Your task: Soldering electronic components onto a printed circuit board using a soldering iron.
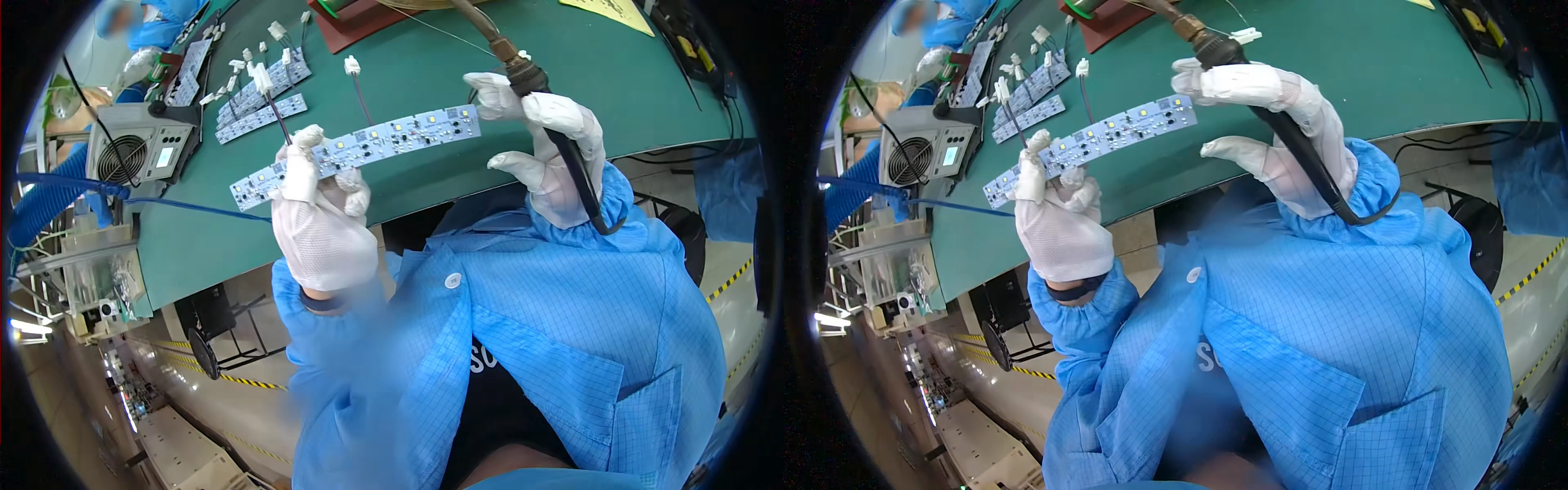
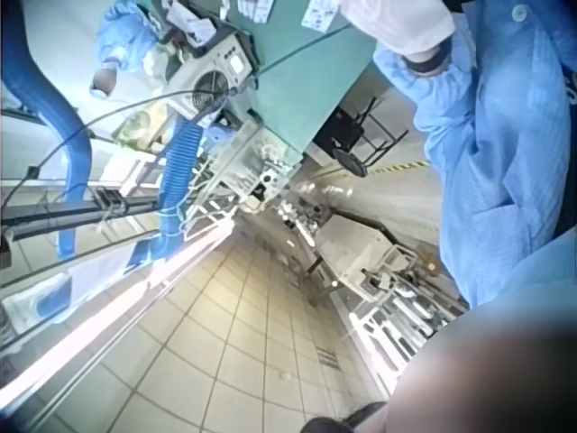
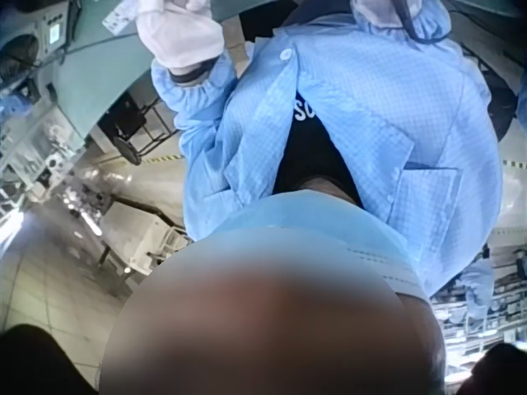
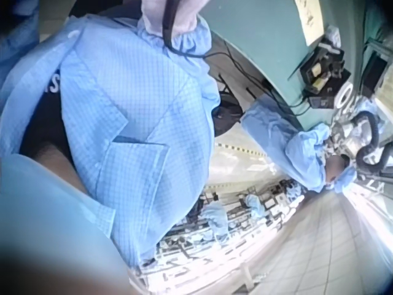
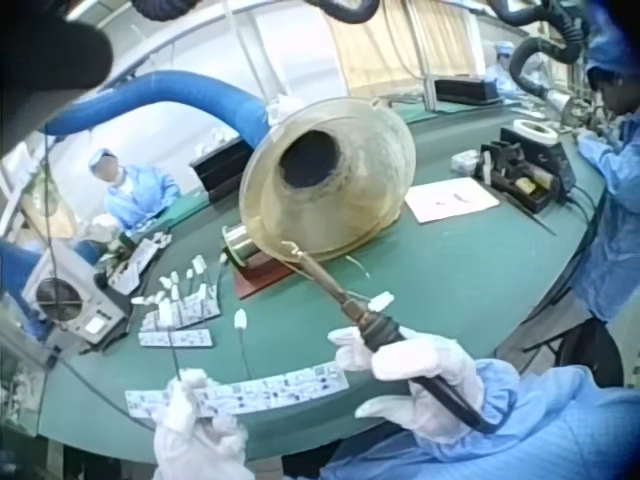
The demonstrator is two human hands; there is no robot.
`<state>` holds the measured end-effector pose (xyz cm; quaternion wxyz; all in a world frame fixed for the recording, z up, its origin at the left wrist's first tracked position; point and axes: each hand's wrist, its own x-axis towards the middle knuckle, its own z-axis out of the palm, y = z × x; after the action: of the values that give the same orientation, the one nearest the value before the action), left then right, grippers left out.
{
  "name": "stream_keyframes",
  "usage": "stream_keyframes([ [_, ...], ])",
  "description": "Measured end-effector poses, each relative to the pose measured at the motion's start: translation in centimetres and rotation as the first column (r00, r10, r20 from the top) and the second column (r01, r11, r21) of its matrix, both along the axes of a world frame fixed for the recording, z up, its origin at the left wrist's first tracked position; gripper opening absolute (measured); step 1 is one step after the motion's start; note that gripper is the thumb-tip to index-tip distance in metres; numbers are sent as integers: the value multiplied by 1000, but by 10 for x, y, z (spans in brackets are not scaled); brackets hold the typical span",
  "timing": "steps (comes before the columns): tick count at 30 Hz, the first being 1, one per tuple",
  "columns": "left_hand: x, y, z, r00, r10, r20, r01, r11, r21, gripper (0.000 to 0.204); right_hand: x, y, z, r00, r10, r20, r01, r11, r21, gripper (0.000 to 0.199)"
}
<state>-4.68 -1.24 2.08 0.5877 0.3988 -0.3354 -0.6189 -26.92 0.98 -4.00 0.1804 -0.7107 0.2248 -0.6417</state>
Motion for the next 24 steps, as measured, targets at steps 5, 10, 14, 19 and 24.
stream_keyframes([
  [5,-12,9,-4,999,9,-39,-9,1000,19,28,1,-1,2,993,48,110,-57,995,80,57],
  [10,-13,11,-11,997,-1,-79,3,1000,25,27,-4,-2,0,1000,-12,-2,12,994,108,55],
  [14,-15,13,-11,997,9,-71,-4,997,72,26,1,4,3,993,-108,-40,113,981,157,52],
  [19,-13,14,-16,999,-43,-31,43,999,9,36,1,0,-1,995,19,102,-31,993,114,47],
  [24,18,13,-20,858,-79,507,226,945,-236,65,5,1,-3,941,57,332,-113,982,152,47],
])
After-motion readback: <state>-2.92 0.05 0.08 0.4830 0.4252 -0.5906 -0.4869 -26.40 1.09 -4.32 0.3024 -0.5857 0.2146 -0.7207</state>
